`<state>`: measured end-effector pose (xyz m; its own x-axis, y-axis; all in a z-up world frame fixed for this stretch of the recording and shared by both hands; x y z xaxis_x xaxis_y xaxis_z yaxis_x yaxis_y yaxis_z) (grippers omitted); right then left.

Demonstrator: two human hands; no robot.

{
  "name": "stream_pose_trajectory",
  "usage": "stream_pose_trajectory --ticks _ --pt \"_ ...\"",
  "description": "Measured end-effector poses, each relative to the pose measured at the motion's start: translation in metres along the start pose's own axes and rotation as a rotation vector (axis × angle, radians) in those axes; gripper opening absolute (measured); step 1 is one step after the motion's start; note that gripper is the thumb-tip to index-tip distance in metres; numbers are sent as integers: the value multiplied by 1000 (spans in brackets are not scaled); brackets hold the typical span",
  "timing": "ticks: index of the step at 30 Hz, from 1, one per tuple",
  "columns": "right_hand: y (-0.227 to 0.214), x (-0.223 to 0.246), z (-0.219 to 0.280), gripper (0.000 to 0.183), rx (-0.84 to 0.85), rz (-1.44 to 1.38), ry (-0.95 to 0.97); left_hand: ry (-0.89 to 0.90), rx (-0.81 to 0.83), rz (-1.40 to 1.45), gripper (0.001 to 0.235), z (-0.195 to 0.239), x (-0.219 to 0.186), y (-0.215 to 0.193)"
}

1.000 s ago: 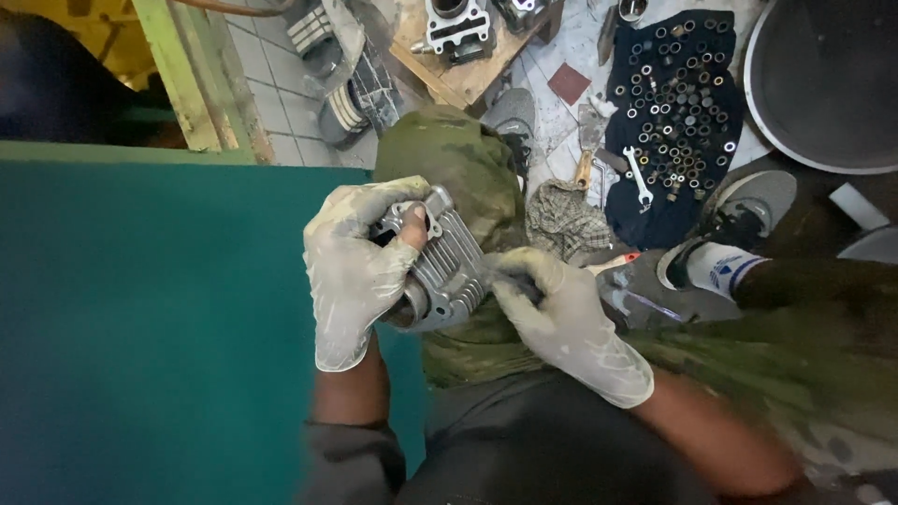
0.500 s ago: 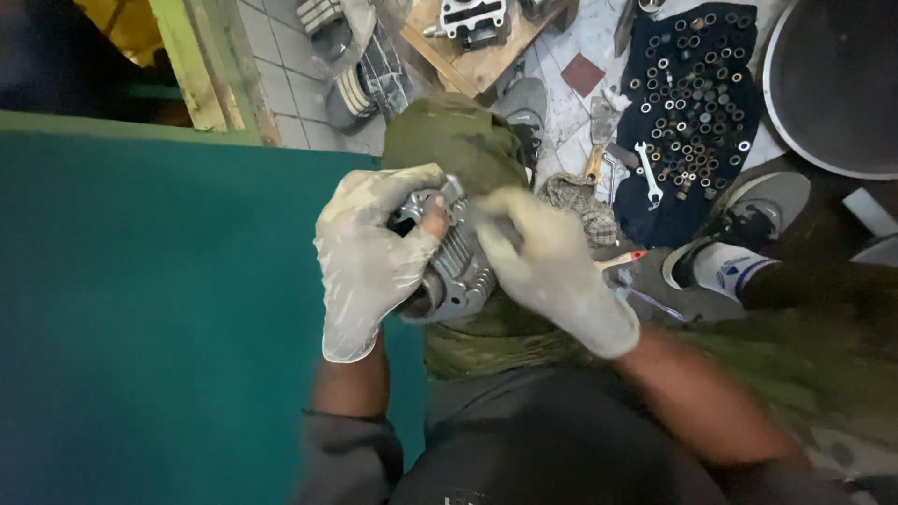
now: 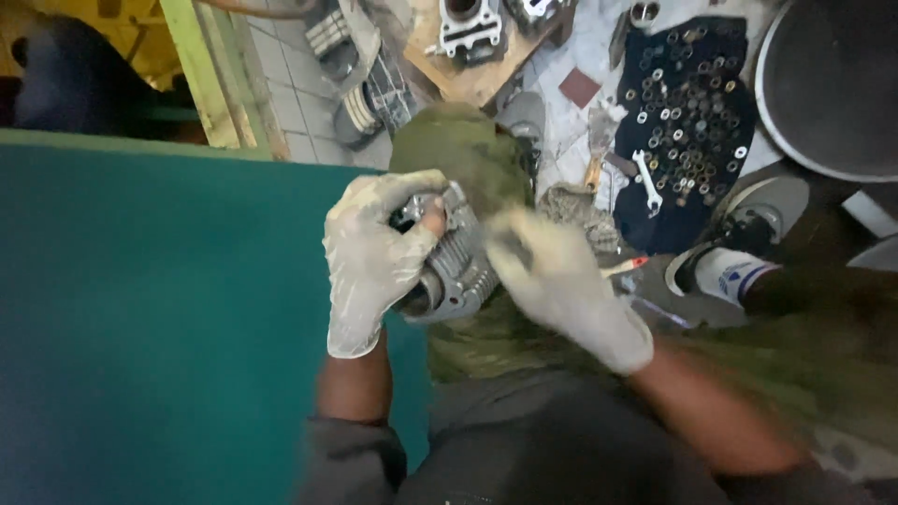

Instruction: Manually sanding the cooling fins of a motorcycle engine cylinder block using sandpaper to clean the surface

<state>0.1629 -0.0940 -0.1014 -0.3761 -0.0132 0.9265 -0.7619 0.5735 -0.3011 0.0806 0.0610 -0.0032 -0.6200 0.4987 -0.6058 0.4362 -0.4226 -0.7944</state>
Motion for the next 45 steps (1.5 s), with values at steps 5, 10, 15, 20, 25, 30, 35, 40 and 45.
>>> stream_pose_trajectory --ticks 5,10,15,20,25,30,35,40,45 --pt "-6 8 1 16 -15 -29 79 -45 -12 -2 20 0 -7 -2" --pt "-9 25 -18 11 -43 -26 -26 -72 -23 45 22 0 2 -5" --pt "-2 13 10 15 -3 -19 -1 -77 -28 -52 21 2 -1 -7" --pt "-4 27 -25 16 -11 23 -61 -71 -54 -46 21 3 -2 -8" --pt "2 8 9 15 65 -121 127 -135 -15 34 21 1 9 -7" --pt "-10 22 -34 9 -47 -81 5 -78 -29 -12 20 1 -6 -7" --pt "-4 20 4 11 67 -76 36 -58 -15 2 22 -2 -1 -7" --pt "-12 15 -16 15 5 39 57 -40 -34 -63 18 2 -17 -2" --pt "-33 22 -10 14 -180 6 93 -135 -27 2 22 3 0 3"
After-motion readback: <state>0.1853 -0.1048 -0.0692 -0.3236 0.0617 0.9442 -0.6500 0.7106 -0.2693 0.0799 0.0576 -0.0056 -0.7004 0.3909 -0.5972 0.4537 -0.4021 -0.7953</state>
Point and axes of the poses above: each hand's wrist, its own z-axis away from the middle knuckle, its own y-axis out of the palm, x = y × z, the point moved 10 cm from there along -z, towards the middle knuckle, and after that the axes turned 15 degrees about -y, right-handed, at the moved point
